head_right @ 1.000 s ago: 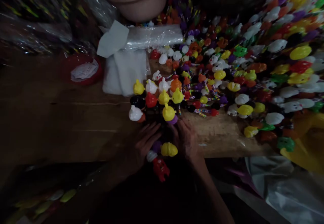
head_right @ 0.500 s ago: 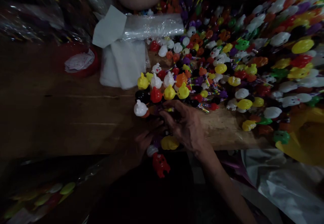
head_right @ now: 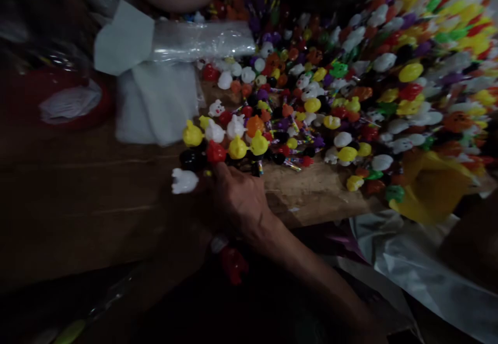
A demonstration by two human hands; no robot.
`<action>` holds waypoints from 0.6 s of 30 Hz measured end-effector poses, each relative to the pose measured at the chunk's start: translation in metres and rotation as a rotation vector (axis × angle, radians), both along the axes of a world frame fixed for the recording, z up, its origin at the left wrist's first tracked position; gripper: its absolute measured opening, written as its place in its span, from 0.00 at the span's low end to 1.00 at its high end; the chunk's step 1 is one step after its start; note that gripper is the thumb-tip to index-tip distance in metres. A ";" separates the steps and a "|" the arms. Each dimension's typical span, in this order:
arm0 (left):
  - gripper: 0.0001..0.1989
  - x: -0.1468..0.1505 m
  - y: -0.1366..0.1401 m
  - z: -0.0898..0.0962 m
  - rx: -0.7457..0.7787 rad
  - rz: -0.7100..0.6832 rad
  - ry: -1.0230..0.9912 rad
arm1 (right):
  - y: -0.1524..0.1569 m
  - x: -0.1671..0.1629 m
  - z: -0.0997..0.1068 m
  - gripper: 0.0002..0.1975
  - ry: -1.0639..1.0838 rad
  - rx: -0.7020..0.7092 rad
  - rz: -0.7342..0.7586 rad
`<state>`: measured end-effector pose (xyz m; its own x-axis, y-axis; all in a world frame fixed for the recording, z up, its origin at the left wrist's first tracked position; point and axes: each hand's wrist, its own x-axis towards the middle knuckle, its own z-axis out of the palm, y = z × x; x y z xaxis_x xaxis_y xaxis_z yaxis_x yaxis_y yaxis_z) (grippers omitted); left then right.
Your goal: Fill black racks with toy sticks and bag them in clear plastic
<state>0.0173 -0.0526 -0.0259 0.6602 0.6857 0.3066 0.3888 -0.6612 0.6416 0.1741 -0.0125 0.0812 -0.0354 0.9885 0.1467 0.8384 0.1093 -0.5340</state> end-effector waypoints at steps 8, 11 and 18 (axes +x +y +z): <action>0.29 -0.004 -0.002 -0.001 0.080 0.059 -0.016 | -0.011 0.016 -0.001 0.09 0.196 0.065 0.053; 0.28 0.000 0.001 0.009 0.158 0.105 0.002 | -0.028 0.047 -0.016 0.13 0.206 0.179 -0.059; 0.25 0.003 0.004 0.008 0.213 0.111 0.005 | -0.073 0.115 -0.047 0.13 0.118 0.094 -0.385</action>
